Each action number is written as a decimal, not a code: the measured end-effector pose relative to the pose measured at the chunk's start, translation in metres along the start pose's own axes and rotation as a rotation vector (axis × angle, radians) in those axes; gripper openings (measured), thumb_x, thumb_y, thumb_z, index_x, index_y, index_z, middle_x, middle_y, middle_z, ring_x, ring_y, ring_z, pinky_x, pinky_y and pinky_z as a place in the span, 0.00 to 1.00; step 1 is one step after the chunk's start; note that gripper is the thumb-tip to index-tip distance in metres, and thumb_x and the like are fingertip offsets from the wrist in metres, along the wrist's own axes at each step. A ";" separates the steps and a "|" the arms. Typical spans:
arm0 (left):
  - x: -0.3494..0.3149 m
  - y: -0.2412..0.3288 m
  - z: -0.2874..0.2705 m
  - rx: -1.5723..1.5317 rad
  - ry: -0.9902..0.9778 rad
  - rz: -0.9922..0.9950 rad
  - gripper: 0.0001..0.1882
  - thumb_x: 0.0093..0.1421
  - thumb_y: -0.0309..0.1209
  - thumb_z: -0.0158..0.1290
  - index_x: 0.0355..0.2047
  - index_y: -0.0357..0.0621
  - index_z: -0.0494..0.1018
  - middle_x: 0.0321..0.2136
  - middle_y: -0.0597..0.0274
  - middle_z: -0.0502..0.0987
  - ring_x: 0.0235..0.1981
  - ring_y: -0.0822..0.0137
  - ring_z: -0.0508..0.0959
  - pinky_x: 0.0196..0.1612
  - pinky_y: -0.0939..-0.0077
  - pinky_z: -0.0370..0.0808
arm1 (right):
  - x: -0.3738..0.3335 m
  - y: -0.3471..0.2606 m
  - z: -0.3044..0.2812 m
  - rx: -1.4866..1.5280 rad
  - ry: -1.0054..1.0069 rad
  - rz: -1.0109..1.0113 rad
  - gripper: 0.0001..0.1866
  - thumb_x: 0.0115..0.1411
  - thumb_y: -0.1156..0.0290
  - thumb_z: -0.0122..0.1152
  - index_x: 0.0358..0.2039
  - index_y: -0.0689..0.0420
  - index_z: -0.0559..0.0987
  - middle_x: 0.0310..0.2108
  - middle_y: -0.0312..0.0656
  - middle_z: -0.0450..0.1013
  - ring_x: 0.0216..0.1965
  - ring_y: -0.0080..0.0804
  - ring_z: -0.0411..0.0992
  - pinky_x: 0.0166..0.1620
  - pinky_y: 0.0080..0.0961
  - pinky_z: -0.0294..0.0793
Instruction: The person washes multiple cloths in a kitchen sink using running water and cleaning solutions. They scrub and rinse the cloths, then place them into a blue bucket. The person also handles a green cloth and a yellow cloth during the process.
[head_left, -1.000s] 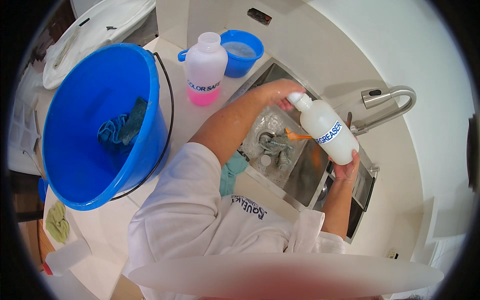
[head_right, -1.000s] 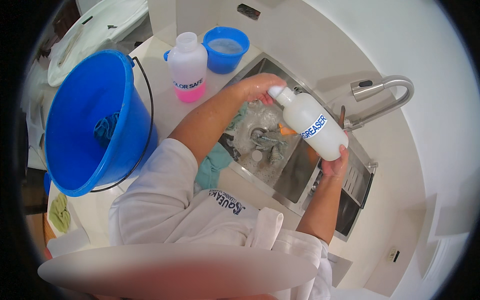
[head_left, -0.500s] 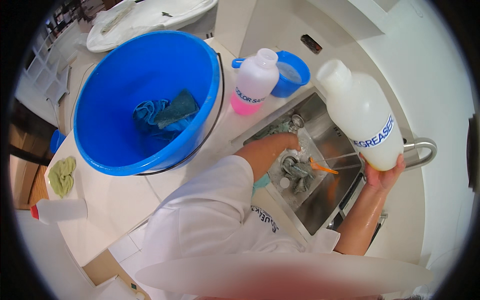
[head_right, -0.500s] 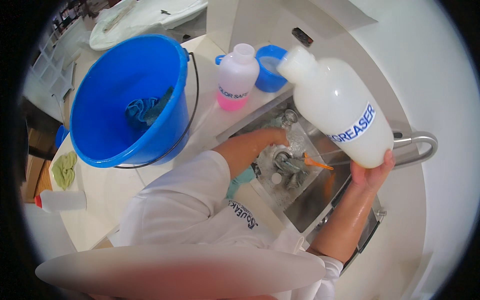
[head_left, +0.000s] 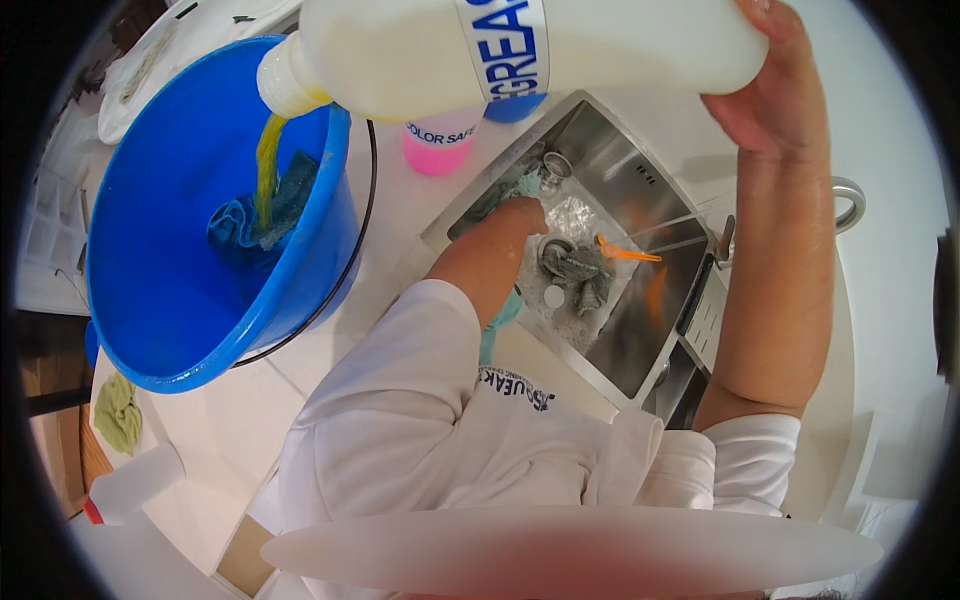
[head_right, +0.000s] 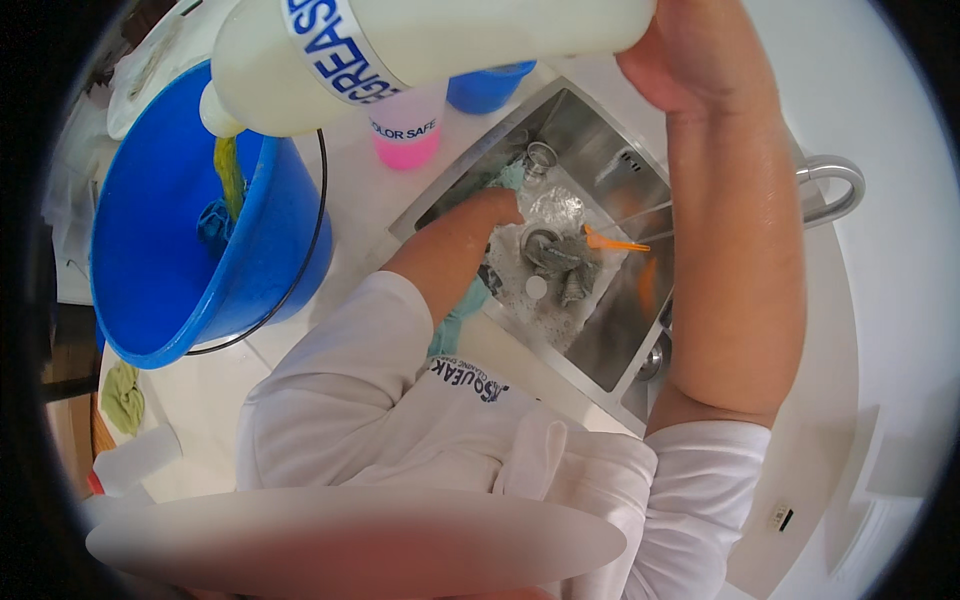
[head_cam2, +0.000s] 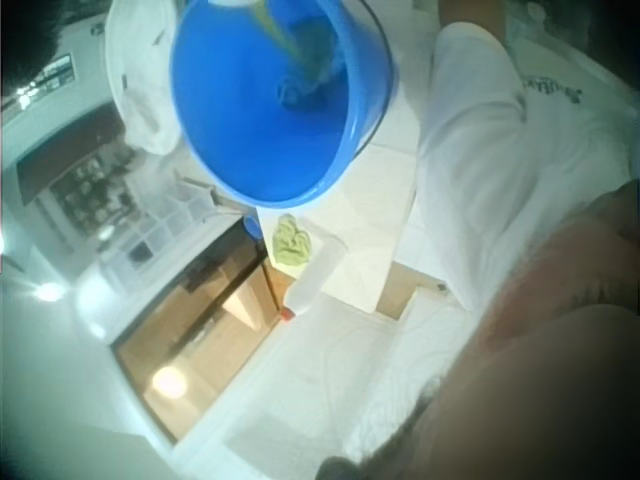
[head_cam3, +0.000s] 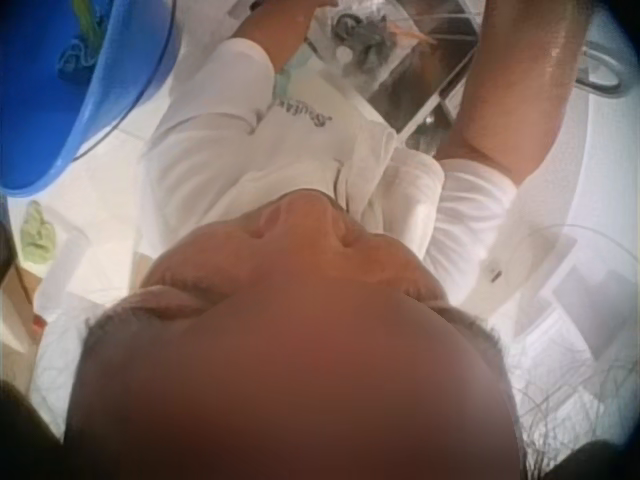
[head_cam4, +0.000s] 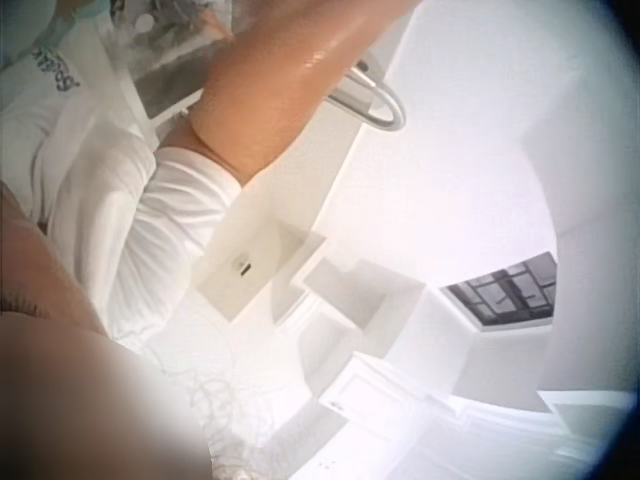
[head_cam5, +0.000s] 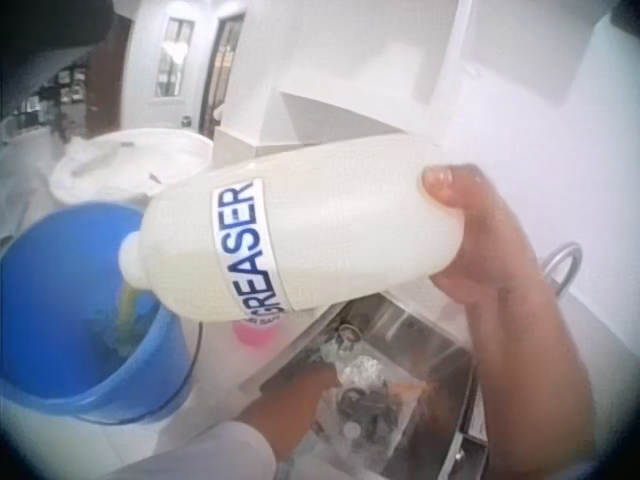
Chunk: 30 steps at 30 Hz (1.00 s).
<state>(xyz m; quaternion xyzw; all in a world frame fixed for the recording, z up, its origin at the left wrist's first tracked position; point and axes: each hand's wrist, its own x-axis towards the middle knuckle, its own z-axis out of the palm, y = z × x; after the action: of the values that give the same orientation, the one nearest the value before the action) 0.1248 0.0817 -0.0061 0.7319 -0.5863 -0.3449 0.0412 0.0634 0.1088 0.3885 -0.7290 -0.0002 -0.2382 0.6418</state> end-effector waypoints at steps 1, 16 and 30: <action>-0.001 0.000 -0.001 0.007 0.021 -0.010 0.24 0.42 0.42 0.53 0.39 0.44 0.72 0.40 0.57 0.72 0.41 0.59 0.72 0.41 0.65 0.69 | 0.003 -0.004 0.005 -0.122 -0.061 -0.064 0.30 0.49 0.54 0.50 0.44 0.69 0.66 0.39 0.51 0.69 0.38 0.37 0.70 0.40 0.27 0.70; 0.001 -0.003 0.007 -0.059 0.046 0.081 0.19 0.40 0.41 0.55 0.32 0.44 0.75 0.34 0.56 0.75 0.36 0.57 0.74 0.38 0.64 0.70 | -0.016 0.006 -0.003 0.035 0.270 0.124 0.28 0.49 0.59 0.52 0.46 0.66 0.65 0.43 0.46 0.66 0.44 0.34 0.65 0.46 0.27 0.65; -0.015 0.006 -0.007 -0.010 0.006 0.045 0.17 0.42 0.42 0.55 0.31 0.47 0.75 0.34 0.62 0.75 0.35 0.60 0.75 0.35 0.63 0.72 | 0.020 -0.022 0.044 -0.461 0.045 -0.087 0.39 0.42 0.54 0.55 0.52 0.63 0.59 0.47 0.48 0.62 0.49 0.36 0.60 0.51 0.27 0.58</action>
<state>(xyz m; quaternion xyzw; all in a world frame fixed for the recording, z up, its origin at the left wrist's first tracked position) 0.1227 0.0906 0.0091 0.7194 -0.6006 -0.3447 0.0542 0.0894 0.1476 0.4130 -0.8500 0.0373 -0.2756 0.4474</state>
